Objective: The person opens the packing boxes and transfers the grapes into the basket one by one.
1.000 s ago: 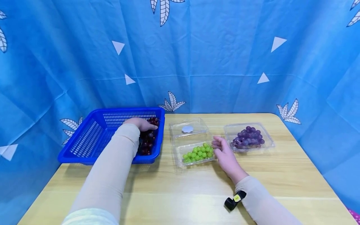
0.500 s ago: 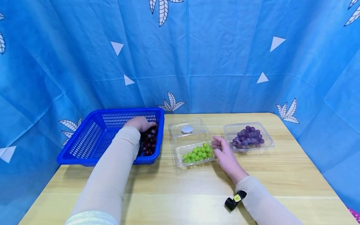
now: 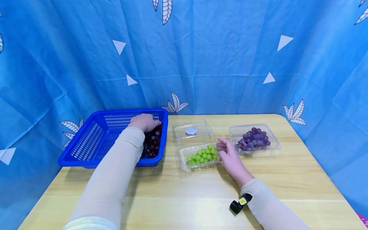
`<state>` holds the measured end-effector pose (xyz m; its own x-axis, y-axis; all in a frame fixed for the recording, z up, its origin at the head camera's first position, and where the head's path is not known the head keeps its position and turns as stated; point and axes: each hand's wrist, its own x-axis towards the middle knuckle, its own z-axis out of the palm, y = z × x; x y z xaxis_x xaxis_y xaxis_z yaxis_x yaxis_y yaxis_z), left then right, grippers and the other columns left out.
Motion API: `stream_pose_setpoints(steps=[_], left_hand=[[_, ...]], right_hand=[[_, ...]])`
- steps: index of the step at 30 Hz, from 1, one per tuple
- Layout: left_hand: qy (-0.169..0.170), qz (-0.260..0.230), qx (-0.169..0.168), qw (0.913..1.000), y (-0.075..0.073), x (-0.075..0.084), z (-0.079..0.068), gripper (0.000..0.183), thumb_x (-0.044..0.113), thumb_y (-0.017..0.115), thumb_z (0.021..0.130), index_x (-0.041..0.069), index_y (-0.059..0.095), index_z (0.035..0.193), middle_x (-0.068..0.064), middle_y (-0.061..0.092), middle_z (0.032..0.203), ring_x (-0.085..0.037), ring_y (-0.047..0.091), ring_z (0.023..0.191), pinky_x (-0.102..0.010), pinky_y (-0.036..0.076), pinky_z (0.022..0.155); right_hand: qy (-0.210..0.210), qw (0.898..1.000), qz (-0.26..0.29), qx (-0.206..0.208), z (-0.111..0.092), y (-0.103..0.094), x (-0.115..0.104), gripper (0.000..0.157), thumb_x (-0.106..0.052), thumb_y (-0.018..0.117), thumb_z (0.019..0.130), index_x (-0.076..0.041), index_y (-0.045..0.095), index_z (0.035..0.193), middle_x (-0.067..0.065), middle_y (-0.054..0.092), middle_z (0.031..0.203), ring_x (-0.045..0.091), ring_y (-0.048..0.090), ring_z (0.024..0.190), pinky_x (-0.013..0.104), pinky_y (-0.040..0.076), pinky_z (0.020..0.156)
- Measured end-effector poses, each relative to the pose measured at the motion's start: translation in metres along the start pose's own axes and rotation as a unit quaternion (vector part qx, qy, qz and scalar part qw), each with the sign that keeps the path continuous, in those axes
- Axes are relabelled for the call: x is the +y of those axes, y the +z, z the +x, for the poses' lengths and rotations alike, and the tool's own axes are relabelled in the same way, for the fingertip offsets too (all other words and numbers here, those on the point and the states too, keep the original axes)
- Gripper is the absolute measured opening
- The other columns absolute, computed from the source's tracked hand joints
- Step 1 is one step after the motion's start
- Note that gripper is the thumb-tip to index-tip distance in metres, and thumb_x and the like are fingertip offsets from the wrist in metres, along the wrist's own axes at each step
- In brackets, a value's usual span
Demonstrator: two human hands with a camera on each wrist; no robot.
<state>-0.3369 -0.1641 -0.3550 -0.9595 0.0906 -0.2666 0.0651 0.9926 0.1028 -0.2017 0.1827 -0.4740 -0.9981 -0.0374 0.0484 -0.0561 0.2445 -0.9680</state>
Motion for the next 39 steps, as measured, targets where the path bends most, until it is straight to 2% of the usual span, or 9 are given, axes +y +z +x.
stream_pose_setpoints(steps=[7, 12, 16, 23, 26, 30, 32, 36, 39], left_hand=[[0.037, 0.004, 0.068, 0.9970, -0.018, 0.018, -0.008, 0.061, 0.048, 0.050, 0.102, 0.004, 0.052, 0.145, -0.021, 0.056, 0.141, -0.043, 0.051, 0.128, -0.065, 0.039, 0.105], [0.073, 0.035, 0.127, 0.9886, -0.030, 0.040, -0.018, 0.059, 0.049, 0.052, 0.102, 0.006, 0.053, 0.144, -0.018, 0.054, 0.141, -0.040, 0.051, 0.127, -0.062, 0.043, 0.102], [0.110, 0.065, 0.143, 0.9814, -0.031, 0.062, -0.029, 0.061, 0.052, 0.050, 0.102, 0.009, 0.052, 0.145, -0.016, 0.052, 0.143, -0.039, 0.050, 0.128, -0.059, 0.045, 0.101], [0.200, 0.113, 0.126, 0.9651, -0.021, 0.099, -0.054, 0.060, 0.054, 0.050, 0.102, 0.012, 0.054, 0.145, -0.012, 0.052, 0.147, -0.035, 0.049, 0.133, -0.054, 0.044, 0.105], [0.234, 0.128, 0.129, 0.9552, -0.018, 0.112, -0.065, 0.055, 0.053, 0.051, 0.102, 0.013, 0.058, 0.139, -0.008, 0.059, 0.137, -0.030, 0.058, 0.122, -0.050, 0.050, 0.097], [0.254, 0.146, 0.128, 0.9475, -0.018, 0.127, -0.080, 0.051, 0.053, 0.053, 0.101, 0.016, 0.060, 0.135, -0.002, 0.063, 0.122, -0.022, 0.061, 0.107, -0.044, 0.055, 0.083], [0.260, 0.151, 0.119, 0.9462, -0.018, 0.134, -0.087, 0.052, 0.054, 0.053, 0.101, 0.018, 0.060, 0.137, 0.000, 0.063, 0.123, -0.021, 0.062, 0.107, -0.042, 0.055, 0.083], [0.274, 0.158, 0.091, 0.9443, -0.014, 0.147, -0.098, 0.059, 0.057, 0.053, 0.100, 0.019, 0.055, 0.144, -0.001, 0.061, 0.133, -0.021, 0.063, 0.113, -0.042, 0.056, 0.084], [0.281, 0.169, 0.075, 0.9417, -0.006, 0.156, -0.104, 0.061, 0.059, 0.053, 0.099, 0.020, 0.053, 0.147, -0.002, 0.060, 0.137, -0.024, 0.063, 0.115, -0.045, 0.056, 0.084]], right_hand=[[-0.005, 1.000, -0.004, -0.001, 0.001, 0.000, -0.001, 0.057, -0.002, 0.048, 0.098, -0.002, 0.033, 0.153, 0.022, 0.047, 0.144, 0.036, 0.046, 0.132, 0.051, 0.036, 0.112], [-0.012, 1.000, -0.007, 0.002, 0.000, 0.000, -0.002, 0.056, 0.000, 0.047, 0.097, -0.001, 0.034, 0.152, 0.022, 0.048, 0.142, 0.036, 0.047, 0.131, 0.052, 0.037, 0.111], [-0.015, 1.000, -0.010, 0.004, 0.000, 0.001, -0.002, 0.055, 0.000, 0.048, 0.097, -0.001, 0.035, 0.151, 0.022, 0.049, 0.141, 0.037, 0.048, 0.130, 0.052, 0.038, 0.111], [-0.011, 1.000, -0.005, -0.003, -0.001, 0.002, -0.002, 0.057, -0.002, 0.047, 0.099, -0.002, 0.032, 0.153, 0.022, 0.047, 0.144, 0.037, 0.047, 0.132, 0.051, 0.038, 0.111], [-0.011, 1.000, -0.002, -0.002, -0.002, 0.002, -0.002, 0.056, -0.002, 0.047, 0.099, -0.002, 0.032, 0.154, 0.022, 0.047, 0.143, 0.036, 0.048, 0.131, 0.051, 0.038, 0.110], [-0.011, 1.000, -0.014, 0.004, -0.002, 0.002, -0.001, 0.054, -0.005, 0.046, 0.100, -0.003, 0.033, 0.153, 0.021, 0.050, 0.140, 0.035, 0.051, 0.126, 0.049, 0.042, 0.106], [-0.010, 1.000, -0.025, 0.011, -0.001, 0.001, -0.001, 0.051, -0.009, 0.046, 0.103, -0.004, 0.035, 0.152, 0.020, 0.052, 0.138, 0.033, 0.055, 0.119, 0.044, 0.046, 0.099], [0.000, 0.999, -0.032, 0.019, -0.001, 0.002, -0.001, 0.047, -0.019, 0.047, 0.106, -0.007, 0.038, 0.151, 0.018, 0.054, 0.131, 0.030, 0.059, 0.093, 0.035, 0.052, 0.077], [0.007, 1.000, -0.019, 0.017, -0.001, 0.003, -0.002, 0.049, -0.015, 0.048, 0.104, -0.007, 0.037, 0.151, 0.018, 0.053, 0.128, 0.027, 0.057, 0.081, 0.031, 0.051, 0.066]])
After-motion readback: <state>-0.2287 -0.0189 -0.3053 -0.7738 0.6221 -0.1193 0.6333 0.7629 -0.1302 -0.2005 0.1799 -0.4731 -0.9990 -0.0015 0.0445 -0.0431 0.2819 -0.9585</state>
